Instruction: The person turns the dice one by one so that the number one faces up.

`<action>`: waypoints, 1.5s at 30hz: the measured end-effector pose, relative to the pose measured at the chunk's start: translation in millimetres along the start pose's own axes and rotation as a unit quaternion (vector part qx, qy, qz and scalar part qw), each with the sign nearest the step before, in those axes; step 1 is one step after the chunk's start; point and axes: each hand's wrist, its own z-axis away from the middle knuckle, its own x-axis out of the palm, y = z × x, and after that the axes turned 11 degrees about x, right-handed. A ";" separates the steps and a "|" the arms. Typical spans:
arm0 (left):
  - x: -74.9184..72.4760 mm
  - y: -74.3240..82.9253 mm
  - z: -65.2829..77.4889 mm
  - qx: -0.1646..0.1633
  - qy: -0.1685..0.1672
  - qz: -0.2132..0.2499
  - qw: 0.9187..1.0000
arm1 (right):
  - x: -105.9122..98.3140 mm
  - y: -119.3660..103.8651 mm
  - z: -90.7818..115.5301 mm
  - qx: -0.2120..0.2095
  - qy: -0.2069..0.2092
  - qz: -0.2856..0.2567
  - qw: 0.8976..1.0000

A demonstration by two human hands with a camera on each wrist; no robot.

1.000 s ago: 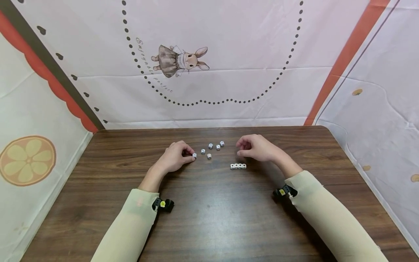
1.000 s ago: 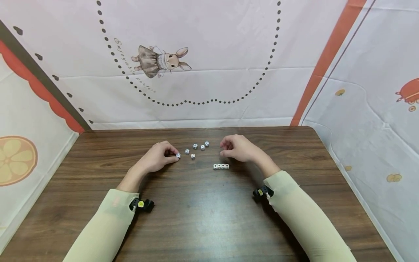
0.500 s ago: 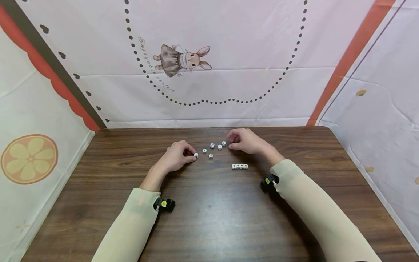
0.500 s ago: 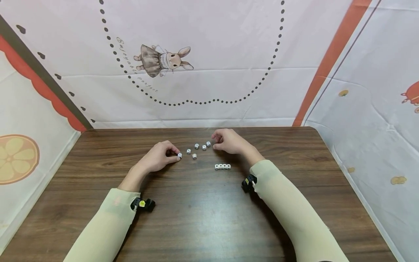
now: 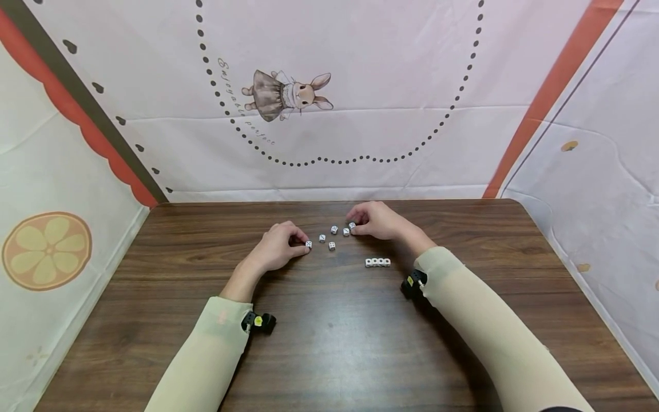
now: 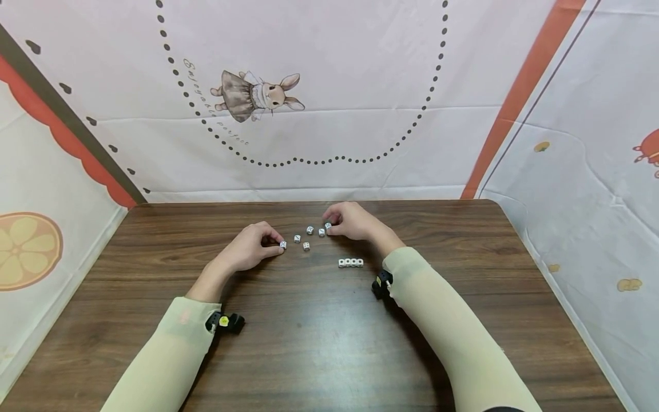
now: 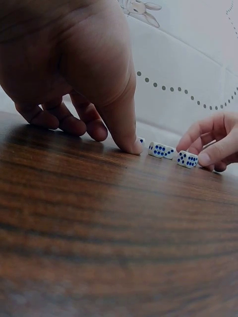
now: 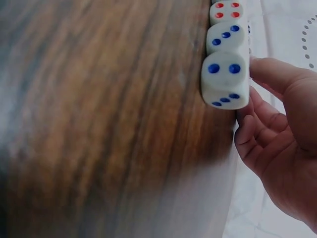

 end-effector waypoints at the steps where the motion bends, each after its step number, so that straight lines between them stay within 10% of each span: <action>1: -0.1 0.2 0.1 0.000 0.000 0.000 1.000 | 0.2 0.1 -0.2 -0.002 -0.002 -0.001 1.000; 45: 1.6 -3.0 1.0 0.008 0.008 0.003 1.000 | -16.2 30.2 37.7 0.029 0.002 -0.025 0.999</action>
